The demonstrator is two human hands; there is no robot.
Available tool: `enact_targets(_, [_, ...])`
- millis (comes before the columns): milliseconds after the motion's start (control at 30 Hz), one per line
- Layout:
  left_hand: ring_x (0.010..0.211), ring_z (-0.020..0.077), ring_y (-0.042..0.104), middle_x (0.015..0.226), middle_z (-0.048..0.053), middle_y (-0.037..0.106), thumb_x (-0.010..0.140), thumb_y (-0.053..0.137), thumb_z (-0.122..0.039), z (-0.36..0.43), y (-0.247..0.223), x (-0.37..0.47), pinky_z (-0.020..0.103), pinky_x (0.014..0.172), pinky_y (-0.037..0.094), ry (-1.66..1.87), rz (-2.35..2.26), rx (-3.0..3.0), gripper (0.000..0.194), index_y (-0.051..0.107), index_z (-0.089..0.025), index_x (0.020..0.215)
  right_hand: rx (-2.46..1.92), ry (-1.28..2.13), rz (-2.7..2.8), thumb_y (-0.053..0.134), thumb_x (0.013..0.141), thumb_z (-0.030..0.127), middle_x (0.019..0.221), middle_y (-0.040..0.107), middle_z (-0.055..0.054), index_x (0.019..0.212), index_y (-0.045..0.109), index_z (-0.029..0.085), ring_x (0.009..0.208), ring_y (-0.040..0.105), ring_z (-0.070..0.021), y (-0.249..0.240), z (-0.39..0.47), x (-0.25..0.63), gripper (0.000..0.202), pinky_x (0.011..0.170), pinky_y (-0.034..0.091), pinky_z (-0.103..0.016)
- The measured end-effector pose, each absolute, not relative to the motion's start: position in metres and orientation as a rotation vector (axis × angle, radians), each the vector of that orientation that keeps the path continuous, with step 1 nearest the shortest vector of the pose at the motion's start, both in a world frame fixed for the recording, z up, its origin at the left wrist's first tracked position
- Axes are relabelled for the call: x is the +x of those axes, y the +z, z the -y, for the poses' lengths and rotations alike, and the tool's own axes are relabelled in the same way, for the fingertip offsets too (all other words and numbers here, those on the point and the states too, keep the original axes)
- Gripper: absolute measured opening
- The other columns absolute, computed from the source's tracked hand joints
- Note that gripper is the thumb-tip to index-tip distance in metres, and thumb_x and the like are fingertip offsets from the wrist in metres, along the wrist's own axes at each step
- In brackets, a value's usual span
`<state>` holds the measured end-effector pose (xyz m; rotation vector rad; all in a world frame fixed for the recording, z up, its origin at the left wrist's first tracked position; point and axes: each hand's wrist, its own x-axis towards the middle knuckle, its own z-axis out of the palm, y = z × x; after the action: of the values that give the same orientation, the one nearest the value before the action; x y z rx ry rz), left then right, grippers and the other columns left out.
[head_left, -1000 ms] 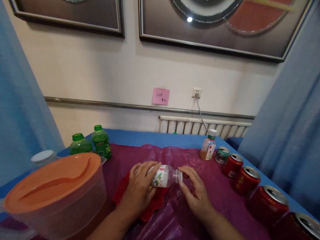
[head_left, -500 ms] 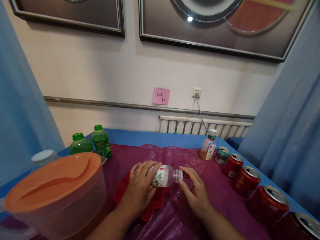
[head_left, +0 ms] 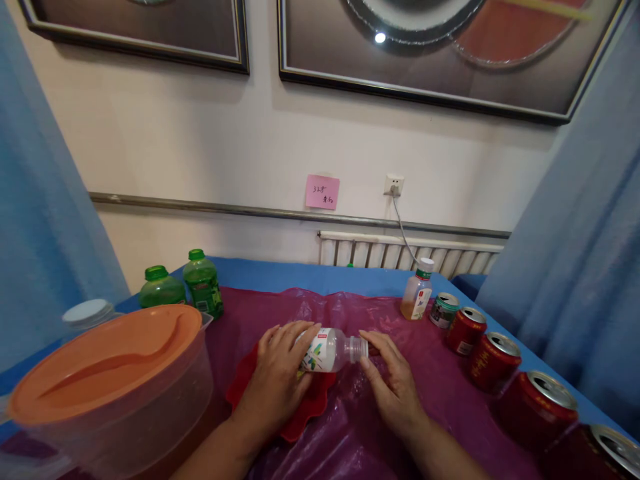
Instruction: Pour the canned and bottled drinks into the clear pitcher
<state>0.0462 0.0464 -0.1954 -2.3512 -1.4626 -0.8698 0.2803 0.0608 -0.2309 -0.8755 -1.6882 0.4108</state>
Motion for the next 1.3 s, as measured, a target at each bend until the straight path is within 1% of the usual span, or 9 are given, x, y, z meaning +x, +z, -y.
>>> enact_targets(167, [0.126, 0.0285, 0.051, 0.135, 0.009, 0.060, 0.076, 0.061, -0.012, -0.046, -0.194, 0.045, 0.052, 0.109, 0.031, -0.880, 1.470, -2.363, 0.066, 0.049, -0.027, 0.140, -0.882, 0.407, 1.656, 0.054, 0.095, 0.029, 0.120, 0.065, -0.008, 0.127, 0.061, 0.027, 0.111, 0.062, -0.0227, -0.233, -0.064, 0.280, 0.033, 0.093, 0.054, -0.037])
enact_targets(333, [0.126, 0.0292, 0.050, 0.135, 0.010, 0.060, 0.077, 0.063, -0.015, -0.046, -0.195, 0.046, 0.052, 0.108, 0.032, -0.926, 1.500, -2.367, 0.064, 0.048, -0.027, 0.139, -0.972, 0.438, 1.591, 0.055, 0.096, 0.033, 0.114, 0.067, -0.007, 0.122, 0.062, 0.025, 0.098, 0.065, -0.0203, -0.237, -0.067, 0.280, 0.029, 0.086, 0.055, -0.033])
enact_targets(567, [0.120, 0.0300, 0.057, 0.130, 0.010, 0.064, 0.077, 0.071, -0.030, -0.052, -0.196, 0.045, 0.050, 0.100, 0.043, -1.200, 1.637, -2.317, 0.060, 0.053, -0.025, 0.134, -1.129, 0.405, 1.684, 0.048, 0.098, 0.035, 0.111, 0.068, -0.007, 0.121, 0.063, 0.025, 0.096, 0.066, -0.0205, -0.246, -0.076, 0.279, 0.029, 0.083, 0.054, -0.033])
enact_targets(733, [0.118, 0.0303, 0.059, 0.128, 0.011, 0.064, 0.073, 0.075, -0.035, -0.051, -0.189, 0.043, 0.050, 0.100, 0.047, -1.581, 1.830, -2.228, 0.063, 0.055, -0.022, 0.131, -1.279, 0.321, 1.764, 0.057, 0.090, 0.032, 0.091, 0.071, -0.005, 0.099, 0.064, 0.024, 0.082, 0.068, -0.0224, -0.254, -0.084, 0.284, 0.014, 0.071, 0.052, -0.033])
enact_targets(867, [0.110, 0.0308, 0.064, 0.120, 0.014, 0.067, 0.072, 0.074, -0.041, -0.049, -0.185, 0.041, 0.050, 0.097, 0.049, -1.953, 1.994, -2.192, 0.065, 0.053, -0.016, 0.129, -1.419, 0.256, 1.908, 0.063, 0.083, 0.027, 0.074, 0.070, -0.002, 0.080, 0.060, 0.025, 0.068, 0.066, -0.0211, -0.255, -0.084, 0.288, 0.005, 0.058, 0.043, -0.028])
enact_targets(967, [0.100, 0.0283, 0.069, 0.113, 0.013, 0.071, 0.073, 0.073, -0.045, -0.050, -0.187, 0.042, 0.045, 0.088, 0.055, -2.062, 1.969, -2.253, 0.065, 0.053, -0.015, 0.127, -1.594, 0.352, 2.012, 0.064, 0.082, 0.027, 0.078, 0.071, -0.002, 0.081, 0.060, 0.023, 0.072, 0.066, -0.0198, -0.248, -0.082, 0.288, 0.006, 0.060, 0.038, -0.026])
enact_targets(1100, [0.102, 0.0276, 0.069, 0.118, 0.015, 0.069, 0.071, 0.075, -0.044, -0.054, -0.192, 0.043, 0.042, 0.088, 0.056, -2.181, 1.903, -2.252, 0.067, 0.050, -0.015, 0.126, -1.796, 0.482, 2.122, 0.068, 0.079, 0.028, 0.089, 0.072, -0.003, 0.087, 0.061, 0.021, 0.081, 0.065, -0.0196, -0.235, -0.079, 0.288, 0.012, 0.064, 0.036, -0.026])
enact_targets(1200, [0.097, 0.0273, 0.070, 0.113, 0.015, 0.070, 0.071, 0.076, -0.044, -0.055, -0.193, 0.043, 0.043, 0.086, 0.057, -2.206, 1.876, -2.263, 0.067, 0.051, -0.013, 0.124, -1.819, 0.412, 2.183, 0.070, 0.078, 0.028, 0.095, 0.070, -0.007, 0.089, 0.062, 0.020, 0.086, 0.065, -0.0235, -0.221, -0.074, 0.292, 0.015, 0.068, 0.039, -0.029])
enact_targets(1300, [0.100, 0.0276, 0.068, 0.113, 0.014, 0.070, 0.070, 0.077, -0.043, -0.053, -0.190, 0.044, 0.043, 0.088, 0.055, -2.186, 1.855, -2.307, 0.064, 0.054, -0.015, 0.123, -1.767, 0.328, 2.189, 0.069, 0.081, 0.029, 0.103, 0.068, -0.012, 0.097, 0.063, 0.017, 0.097, 0.064, -0.0289, -0.202, -0.065, 0.299, 0.021, 0.079, 0.045, -0.036])
